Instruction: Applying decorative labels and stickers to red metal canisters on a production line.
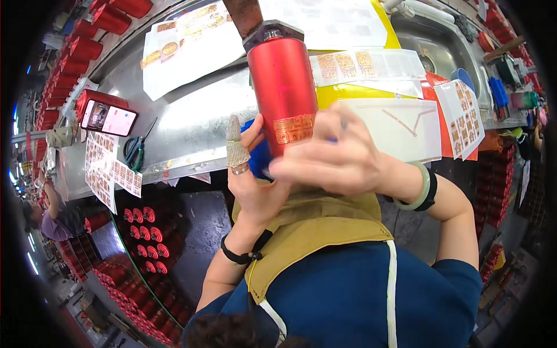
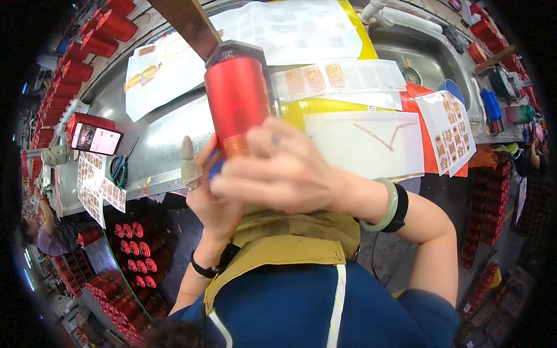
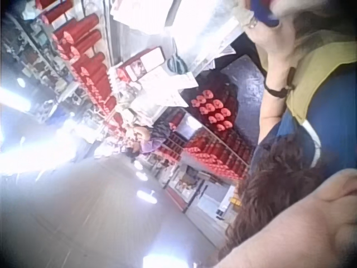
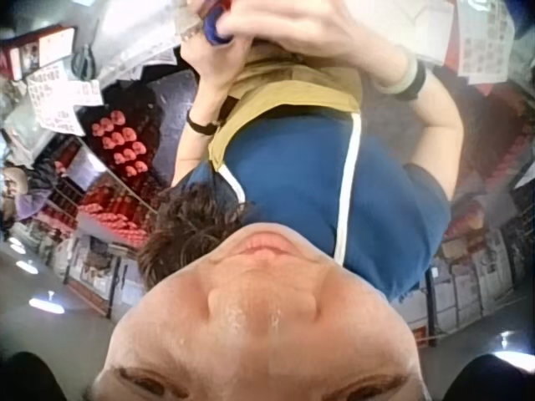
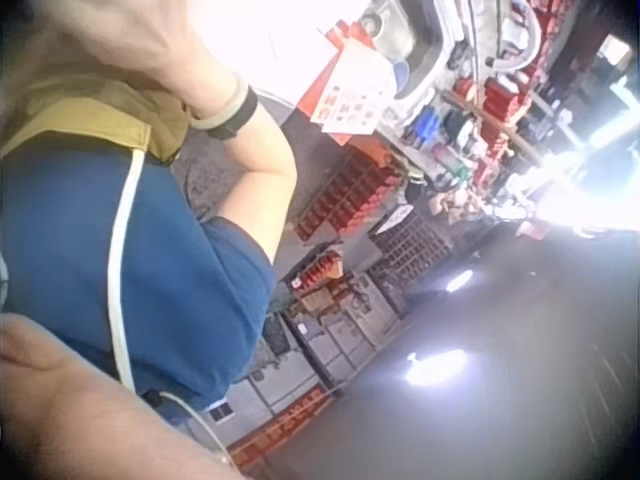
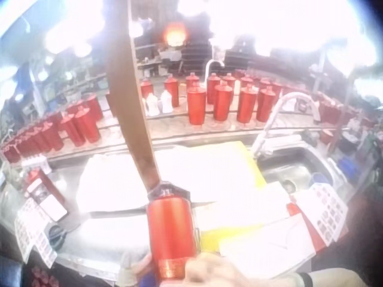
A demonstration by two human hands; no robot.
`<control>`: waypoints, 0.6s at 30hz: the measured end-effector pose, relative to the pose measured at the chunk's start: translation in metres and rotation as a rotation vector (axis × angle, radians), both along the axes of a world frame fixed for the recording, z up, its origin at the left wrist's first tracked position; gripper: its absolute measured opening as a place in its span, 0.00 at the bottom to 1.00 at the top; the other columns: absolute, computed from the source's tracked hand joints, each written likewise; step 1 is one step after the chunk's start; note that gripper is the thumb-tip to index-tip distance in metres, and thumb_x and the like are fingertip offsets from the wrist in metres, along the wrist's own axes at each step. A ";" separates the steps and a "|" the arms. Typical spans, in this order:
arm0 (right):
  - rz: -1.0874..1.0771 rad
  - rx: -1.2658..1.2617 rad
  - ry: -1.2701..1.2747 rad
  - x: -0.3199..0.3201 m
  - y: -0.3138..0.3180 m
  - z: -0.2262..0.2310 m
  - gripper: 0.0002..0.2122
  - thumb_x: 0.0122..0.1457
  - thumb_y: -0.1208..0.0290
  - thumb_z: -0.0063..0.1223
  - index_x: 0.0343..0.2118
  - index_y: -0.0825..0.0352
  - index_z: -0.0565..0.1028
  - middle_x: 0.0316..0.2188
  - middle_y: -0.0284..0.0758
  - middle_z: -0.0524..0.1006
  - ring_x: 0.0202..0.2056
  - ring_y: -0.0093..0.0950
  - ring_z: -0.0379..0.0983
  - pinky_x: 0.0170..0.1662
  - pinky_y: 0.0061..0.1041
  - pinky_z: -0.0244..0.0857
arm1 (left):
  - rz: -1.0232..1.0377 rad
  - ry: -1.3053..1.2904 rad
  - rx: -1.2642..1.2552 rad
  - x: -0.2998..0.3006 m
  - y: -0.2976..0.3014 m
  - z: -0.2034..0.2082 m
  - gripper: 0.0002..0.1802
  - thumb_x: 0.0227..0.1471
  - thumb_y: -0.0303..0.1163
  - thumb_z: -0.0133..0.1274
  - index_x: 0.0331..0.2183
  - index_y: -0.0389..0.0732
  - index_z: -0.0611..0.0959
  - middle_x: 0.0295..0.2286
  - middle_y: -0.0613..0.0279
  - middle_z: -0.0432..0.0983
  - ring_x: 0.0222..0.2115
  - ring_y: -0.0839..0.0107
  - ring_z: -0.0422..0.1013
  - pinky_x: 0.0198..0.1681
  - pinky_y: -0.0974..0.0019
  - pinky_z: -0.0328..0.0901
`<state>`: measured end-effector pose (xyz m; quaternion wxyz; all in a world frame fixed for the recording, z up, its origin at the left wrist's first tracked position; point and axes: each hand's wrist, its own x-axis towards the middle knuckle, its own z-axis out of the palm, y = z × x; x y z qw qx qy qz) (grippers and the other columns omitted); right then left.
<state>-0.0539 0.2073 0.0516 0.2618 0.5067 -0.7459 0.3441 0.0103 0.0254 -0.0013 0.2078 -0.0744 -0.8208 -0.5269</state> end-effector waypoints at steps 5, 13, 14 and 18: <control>-0.469 -0.104 0.189 -0.085 0.015 0.014 0.05 0.52 0.73 0.63 0.32 0.57 0.82 0.28 0.24 0.80 0.28 0.29 0.70 0.39 0.29 0.60 | -0.003 0.016 0.082 -0.001 -0.005 -0.007 0.54 0.39 0.27 0.77 0.63 0.26 0.65 0.54 0.44 0.74 0.50 0.56 0.77 0.56 0.59 0.70; -0.127 0.054 0.015 -0.028 -0.001 0.003 0.07 0.53 0.73 0.62 0.35 0.58 0.84 0.35 0.27 0.83 0.33 0.27 0.75 0.43 0.27 0.64 | 0.043 0.034 -0.194 -0.012 -0.003 0.010 0.54 0.38 0.29 0.77 0.63 0.29 0.65 0.53 0.47 0.76 0.51 0.55 0.76 0.57 0.56 0.67; 0.035 0.071 -0.034 -0.013 -0.002 0.011 0.07 0.53 0.72 0.61 0.35 0.58 0.83 0.36 0.27 0.83 0.33 0.26 0.75 0.42 0.26 0.64 | 0.001 -0.015 -0.173 -0.011 -0.006 0.008 0.54 0.38 0.29 0.76 0.63 0.29 0.65 0.53 0.46 0.76 0.52 0.55 0.75 0.58 0.56 0.66; -0.238 -0.044 0.015 -0.068 -0.013 0.006 0.07 0.54 0.74 0.62 0.36 0.61 0.81 0.32 0.30 0.81 0.30 0.32 0.73 0.38 0.31 0.63 | -0.031 -0.085 -0.105 -0.008 -0.014 0.002 0.57 0.40 0.27 0.74 0.66 0.29 0.60 0.55 0.44 0.75 0.55 0.54 0.73 0.60 0.58 0.65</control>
